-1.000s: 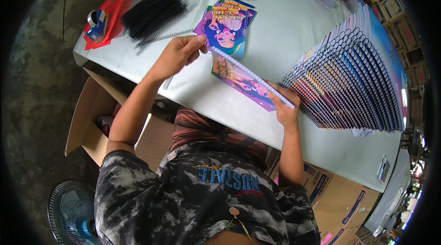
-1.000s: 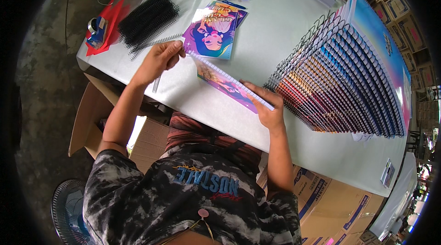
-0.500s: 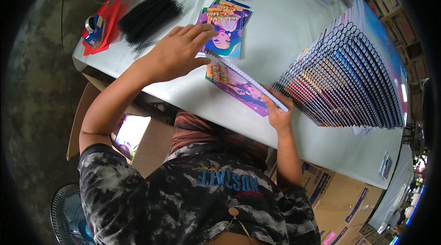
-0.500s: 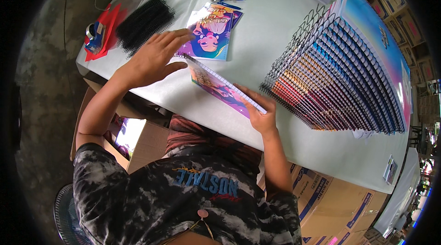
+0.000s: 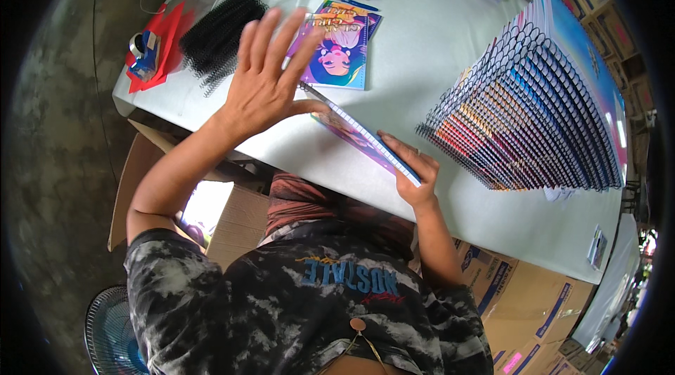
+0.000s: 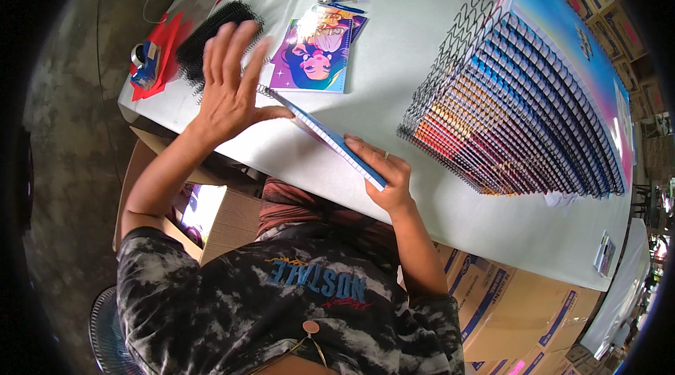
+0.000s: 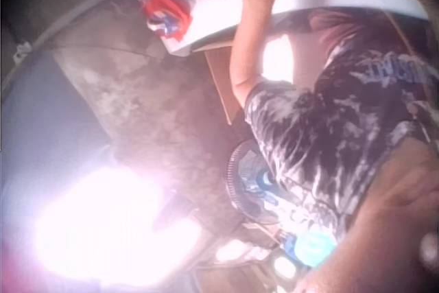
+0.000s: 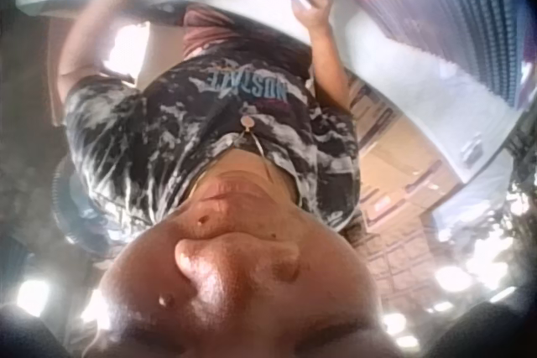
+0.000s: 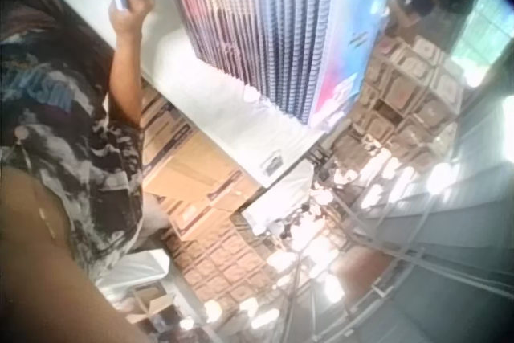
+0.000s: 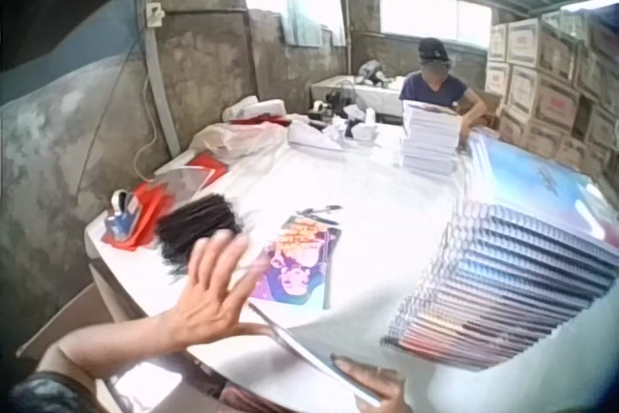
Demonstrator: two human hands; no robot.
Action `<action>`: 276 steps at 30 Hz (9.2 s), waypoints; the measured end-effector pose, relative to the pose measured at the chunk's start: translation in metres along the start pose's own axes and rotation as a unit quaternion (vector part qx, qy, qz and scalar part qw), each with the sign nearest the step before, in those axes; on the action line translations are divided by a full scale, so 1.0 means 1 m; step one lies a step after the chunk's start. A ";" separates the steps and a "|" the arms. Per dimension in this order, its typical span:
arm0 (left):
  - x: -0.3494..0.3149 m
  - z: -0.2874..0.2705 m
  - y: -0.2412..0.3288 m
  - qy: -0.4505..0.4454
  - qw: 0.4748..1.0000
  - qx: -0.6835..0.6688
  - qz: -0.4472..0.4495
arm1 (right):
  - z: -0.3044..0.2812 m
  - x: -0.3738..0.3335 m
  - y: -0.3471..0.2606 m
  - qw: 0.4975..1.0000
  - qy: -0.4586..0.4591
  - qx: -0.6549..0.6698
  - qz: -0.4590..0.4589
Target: The person repeatedly picks up a notebook cover and a loose spiral binding, inserts the spiral into the cover holes, and places the assembled notebook onto a growing stack. The person handles multiple identical notebooks one at a time.
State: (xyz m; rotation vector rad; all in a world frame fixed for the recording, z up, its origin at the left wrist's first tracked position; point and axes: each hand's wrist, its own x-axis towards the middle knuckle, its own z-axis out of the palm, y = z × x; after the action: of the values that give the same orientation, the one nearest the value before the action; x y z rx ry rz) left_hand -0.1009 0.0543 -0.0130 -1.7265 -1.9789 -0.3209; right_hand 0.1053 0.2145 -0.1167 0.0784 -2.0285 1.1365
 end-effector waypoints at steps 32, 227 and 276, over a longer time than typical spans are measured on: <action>-0.094 0.080 0.050 0.168 0.974 -0.101 0.116 | 0.031 0.006 -0.002 0.994 -0.002 -0.013 -0.107; -0.064 0.112 -0.107 -0.040 0.925 -0.085 -0.369 | -0.015 -0.019 0.023 0.974 0.021 0.068 0.213; -0.016 0.038 -0.020 -0.142 0.747 -0.545 -0.354 | -0.026 0.000 0.019 0.963 0.020 0.134 0.231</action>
State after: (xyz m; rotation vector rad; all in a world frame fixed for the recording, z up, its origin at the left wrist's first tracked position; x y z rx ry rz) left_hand -0.1274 0.0551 -0.0510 -1.4461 -2.9116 -1.8962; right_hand 0.1136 0.2455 -0.1223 -0.2953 -1.8946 1.6851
